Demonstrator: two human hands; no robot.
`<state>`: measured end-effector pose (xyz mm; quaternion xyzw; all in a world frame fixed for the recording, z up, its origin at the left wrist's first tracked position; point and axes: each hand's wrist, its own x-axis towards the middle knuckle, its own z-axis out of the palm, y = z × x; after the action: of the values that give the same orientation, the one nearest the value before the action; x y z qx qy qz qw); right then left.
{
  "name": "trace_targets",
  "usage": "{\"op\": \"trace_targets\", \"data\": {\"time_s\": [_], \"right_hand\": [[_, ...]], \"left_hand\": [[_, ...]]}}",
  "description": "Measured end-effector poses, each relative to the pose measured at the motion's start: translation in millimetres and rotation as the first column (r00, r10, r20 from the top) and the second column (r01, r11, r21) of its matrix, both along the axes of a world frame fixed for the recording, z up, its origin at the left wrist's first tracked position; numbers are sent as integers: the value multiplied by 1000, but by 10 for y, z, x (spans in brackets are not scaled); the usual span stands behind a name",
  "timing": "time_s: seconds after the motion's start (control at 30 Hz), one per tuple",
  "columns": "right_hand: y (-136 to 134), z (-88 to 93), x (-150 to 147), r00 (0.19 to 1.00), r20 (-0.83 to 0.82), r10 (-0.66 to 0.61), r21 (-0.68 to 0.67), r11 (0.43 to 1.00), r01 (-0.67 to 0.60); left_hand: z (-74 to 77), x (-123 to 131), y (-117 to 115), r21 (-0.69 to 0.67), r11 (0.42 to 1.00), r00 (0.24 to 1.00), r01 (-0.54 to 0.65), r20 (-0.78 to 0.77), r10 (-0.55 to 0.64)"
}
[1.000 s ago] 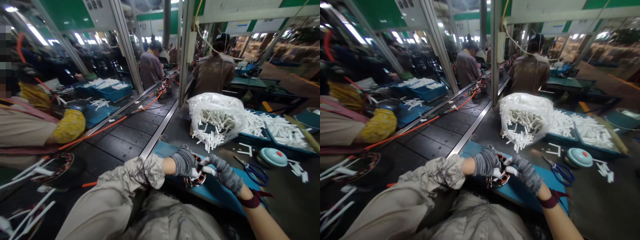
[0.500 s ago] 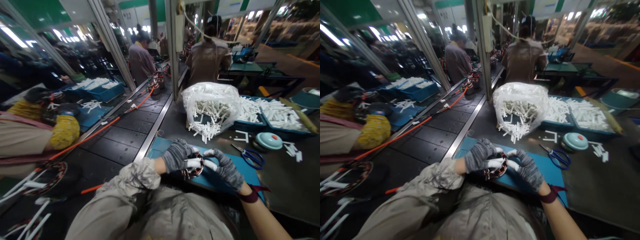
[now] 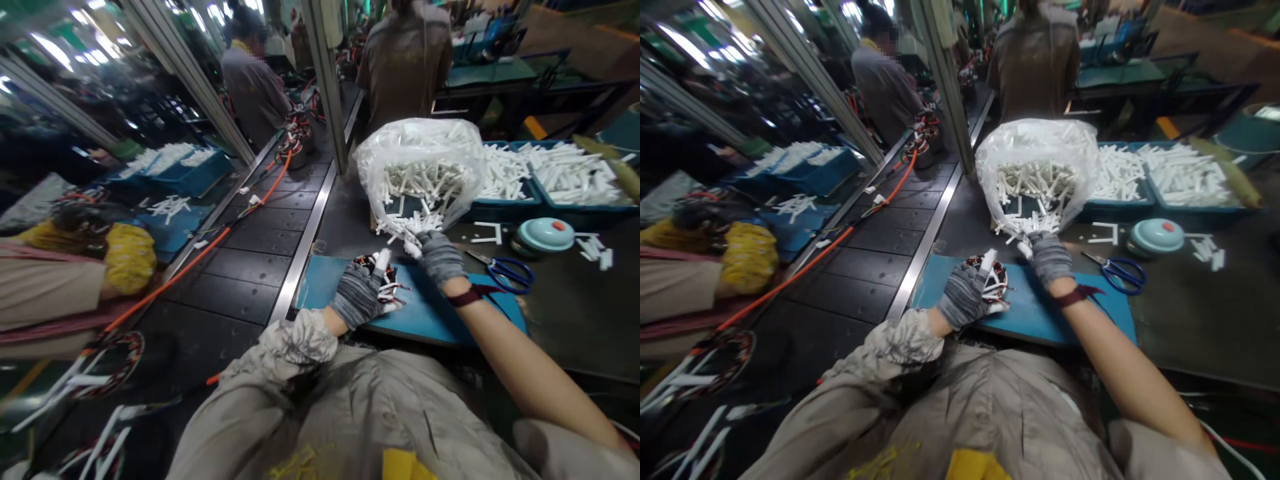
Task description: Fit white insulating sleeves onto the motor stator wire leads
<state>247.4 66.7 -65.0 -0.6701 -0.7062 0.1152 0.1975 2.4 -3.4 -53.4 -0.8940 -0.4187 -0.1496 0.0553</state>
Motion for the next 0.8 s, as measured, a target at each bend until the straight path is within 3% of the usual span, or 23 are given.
{"op": "trace_targets", "data": {"time_s": [0.1,0.2,0.3,0.37,0.43,0.5,0.57,0.67,0.8], "right_hand": [[281,8,-105,998,59,-29,-36,999,31],[306,-14,-56,996,73,-51,-46,997,54],[51,-46,88,991,-50,-124,41,991,126],[-248,-33,132,957,-239,-166,124,972,200],[-597,37,100,863,-482,-150,122,964,235],[-923,161,23,723,-681,-121,-4,987,161],[-1155,296,-44,658,-736,-156,-71,985,155],[-1273,413,-61,606,-769,-204,-117,977,181],[-1197,352,-4,622,-760,-189,-186,980,70]], "left_hand": [[45,26,-30,59,997,997,-47,69,43],[48,-218,-186,156,988,986,-11,165,-15],[-10,-500,-362,189,981,968,35,237,-80],[-69,-598,-433,128,991,954,37,290,-74],[-124,-619,-452,63,997,931,43,359,-63],[-155,-605,-431,36,995,914,92,393,-98],[-156,-597,-387,30,988,915,153,374,-153],[-127,-625,-320,22,977,929,213,306,-210],[-139,-682,-269,27,970,941,243,235,-243]]}}
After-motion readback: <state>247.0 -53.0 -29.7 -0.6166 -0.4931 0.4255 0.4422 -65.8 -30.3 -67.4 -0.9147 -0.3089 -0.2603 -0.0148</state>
